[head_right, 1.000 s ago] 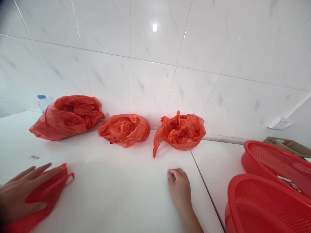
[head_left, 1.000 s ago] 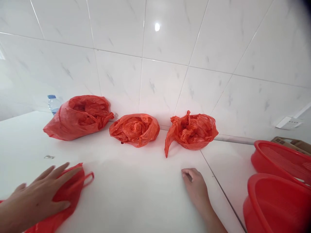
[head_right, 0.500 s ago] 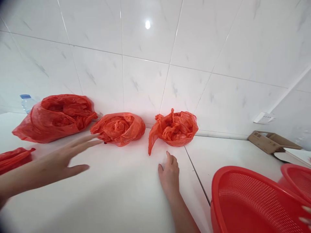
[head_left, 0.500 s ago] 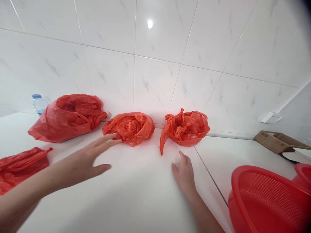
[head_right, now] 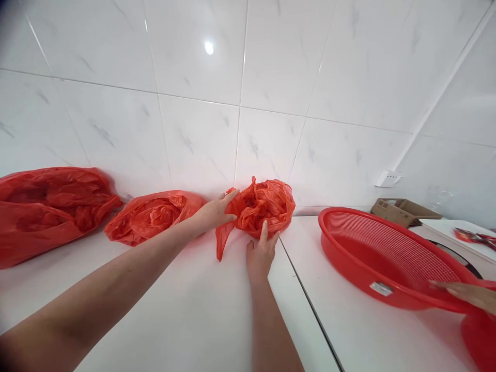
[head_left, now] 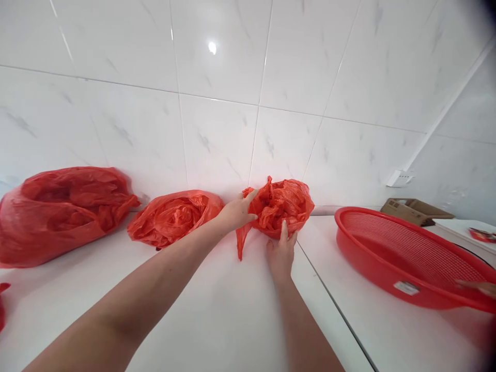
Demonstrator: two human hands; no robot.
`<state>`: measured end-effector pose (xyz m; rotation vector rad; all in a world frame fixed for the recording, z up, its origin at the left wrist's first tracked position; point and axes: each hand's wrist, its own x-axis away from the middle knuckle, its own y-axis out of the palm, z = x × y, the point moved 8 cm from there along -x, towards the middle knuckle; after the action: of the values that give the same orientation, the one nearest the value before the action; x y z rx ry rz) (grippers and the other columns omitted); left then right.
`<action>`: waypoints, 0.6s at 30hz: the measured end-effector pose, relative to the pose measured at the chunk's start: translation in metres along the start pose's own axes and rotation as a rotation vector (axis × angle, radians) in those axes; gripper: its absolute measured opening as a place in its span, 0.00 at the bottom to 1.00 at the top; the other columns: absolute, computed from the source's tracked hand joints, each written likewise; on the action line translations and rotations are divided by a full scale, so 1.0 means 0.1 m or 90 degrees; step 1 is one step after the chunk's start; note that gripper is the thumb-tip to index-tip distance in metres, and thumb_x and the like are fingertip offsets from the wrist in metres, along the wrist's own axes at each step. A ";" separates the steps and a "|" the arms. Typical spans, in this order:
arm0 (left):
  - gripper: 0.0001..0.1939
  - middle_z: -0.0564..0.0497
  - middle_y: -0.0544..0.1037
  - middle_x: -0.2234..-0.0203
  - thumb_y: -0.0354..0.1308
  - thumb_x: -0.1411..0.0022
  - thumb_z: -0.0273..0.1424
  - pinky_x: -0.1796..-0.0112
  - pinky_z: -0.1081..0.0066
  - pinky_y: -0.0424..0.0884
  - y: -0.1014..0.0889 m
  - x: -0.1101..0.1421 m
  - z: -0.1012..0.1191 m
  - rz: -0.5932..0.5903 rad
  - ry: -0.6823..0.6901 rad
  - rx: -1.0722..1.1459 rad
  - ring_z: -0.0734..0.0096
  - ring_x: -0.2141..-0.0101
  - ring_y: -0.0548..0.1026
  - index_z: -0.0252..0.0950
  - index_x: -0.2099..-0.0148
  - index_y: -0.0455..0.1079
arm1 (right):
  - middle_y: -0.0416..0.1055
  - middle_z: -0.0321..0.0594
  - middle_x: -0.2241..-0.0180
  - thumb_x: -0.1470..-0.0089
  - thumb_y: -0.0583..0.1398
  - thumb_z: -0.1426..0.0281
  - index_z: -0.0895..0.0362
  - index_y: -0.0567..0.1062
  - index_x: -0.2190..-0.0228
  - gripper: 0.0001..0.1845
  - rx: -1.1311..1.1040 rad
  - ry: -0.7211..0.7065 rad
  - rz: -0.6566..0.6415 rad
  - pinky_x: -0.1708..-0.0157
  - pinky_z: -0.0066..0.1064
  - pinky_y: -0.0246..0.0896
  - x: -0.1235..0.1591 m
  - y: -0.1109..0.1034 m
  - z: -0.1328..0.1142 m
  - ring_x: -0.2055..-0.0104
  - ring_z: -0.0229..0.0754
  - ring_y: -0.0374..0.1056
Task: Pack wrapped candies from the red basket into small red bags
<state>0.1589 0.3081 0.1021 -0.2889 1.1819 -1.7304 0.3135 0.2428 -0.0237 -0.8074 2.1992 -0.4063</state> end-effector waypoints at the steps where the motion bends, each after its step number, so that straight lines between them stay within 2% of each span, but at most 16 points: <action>1: 0.37 0.40 0.68 0.47 0.61 0.45 0.31 0.63 0.62 0.71 0.07 -0.08 -0.05 0.007 -0.004 0.001 0.59 0.62 0.75 0.42 0.36 0.51 | 0.36 0.54 0.36 0.51 0.54 0.70 0.47 0.46 0.37 0.41 0.016 -0.010 -0.004 0.60 0.43 0.62 -0.03 0.03 0.01 0.46 0.59 0.61; 4: 0.21 0.44 0.72 0.53 0.58 0.39 0.34 0.59 0.59 0.72 0.20 -0.24 -0.17 0.044 0.000 0.029 0.62 0.59 0.74 0.36 0.45 0.63 | 0.43 0.55 0.38 0.51 0.55 0.70 0.50 0.50 0.38 0.40 0.053 -0.036 -0.004 0.60 0.42 0.62 -0.09 0.08 0.04 0.46 0.58 0.60; 6: 0.16 0.45 0.72 0.53 0.54 0.36 0.36 0.58 0.58 0.72 0.15 -0.27 -0.20 0.105 0.014 0.068 0.64 0.57 0.73 0.34 0.48 0.66 | 0.49 0.56 0.41 0.50 0.54 0.69 0.54 0.54 0.39 0.36 0.060 -0.041 0.004 0.58 0.43 0.61 -0.14 0.10 0.07 0.46 0.56 0.59; 8: 0.14 0.47 0.73 0.55 0.54 0.36 0.35 0.59 0.61 0.72 -0.04 -0.26 -0.20 0.203 0.022 0.118 0.66 0.59 0.73 0.34 0.50 0.67 | 0.55 0.56 0.45 0.49 0.53 0.68 0.57 0.58 0.41 0.32 0.060 -0.033 0.008 0.57 0.43 0.61 -0.18 0.12 0.12 0.48 0.55 0.60; 10: 0.10 0.50 0.73 0.62 0.51 0.35 0.31 0.62 0.66 0.71 -0.34 -0.19 -0.22 0.340 0.014 0.180 0.70 0.63 0.72 0.35 0.53 0.66 | 0.59 0.56 0.50 0.48 0.53 0.66 0.60 0.62 0.44 0.29 0.058 -0.018 0.006 0.58 0.43 0.61 -0.21 0.14 0.16 0.51 0.55 0.62; 12: 0.09 0.52 0.71 0.67 0.48 0.37 0.26 0.67 0.72 0.69 -0.68 -0.02 -0.25 0.492 0.006 0.265 0.74 0.68 0.70 0.37 0.54 0.64 | 0.60 0.56 0.52 0.48 0.53 0.65 0.60 0.64 0.45 0.29 0.053 -0.008 0.004 0.59 0.43 0.61 -0.22 0.16 0.19 0.52 0.55 0.63; 14: 0.09 0.53 0.70 0.69 0.49 0.39 0.25 0.70 0.74 0.67 -0.92 0.20 -0.24 0.596 0.022 0.355 0.76 0.70 0.68 0.38 0.56 0.62 | 0.58 0.55 0.50 0.50 0.55 0.65 0.57 0.61 0.43 0.32 0.044 -0.007 0.002 0.61 0.42 0.62 -0.21 0.16 0.17 0.53 0.55 0.63; 16: 0.07 0.54 0.70 0.71 0.52 0.41 0.28 0.72 0.75 0.67 -1.01 0.41 -0.19 0.596 0.049 0.437 0.76 0.73 0.69 0.40 0.58 0.62 | 0.56 0.53 0.48 0.51 0.56 0.64 0.52 0.56 0.40 0.36 0.015 0.005 0.010 0.62 0.40 0.62 -0.20 0.12 0.14 0.54 0.53 0.64; 18: 0.07 0.56 0.71 0.74 0.55 0.41 0.32 0.74 0.75 0.67 -0.92 0.59 -0.16 0.506 0.046 0.539 0.75 0.75 0.70 0.41 0.60 0.62 | 0.56 0.51 0.48 0.52 0.57 0.63 0.49 0.54 0.40 0.38 -0.023 0.040 0.026 0.64 0.39 0.62 -0.18 0.05 0.14 0.57 0.50 0.65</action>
<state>0.0658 0.2730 0.1507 0.6747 0.4060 -1.3543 0.3311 0.2583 -0.0254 -0.7769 2.2839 -0.3770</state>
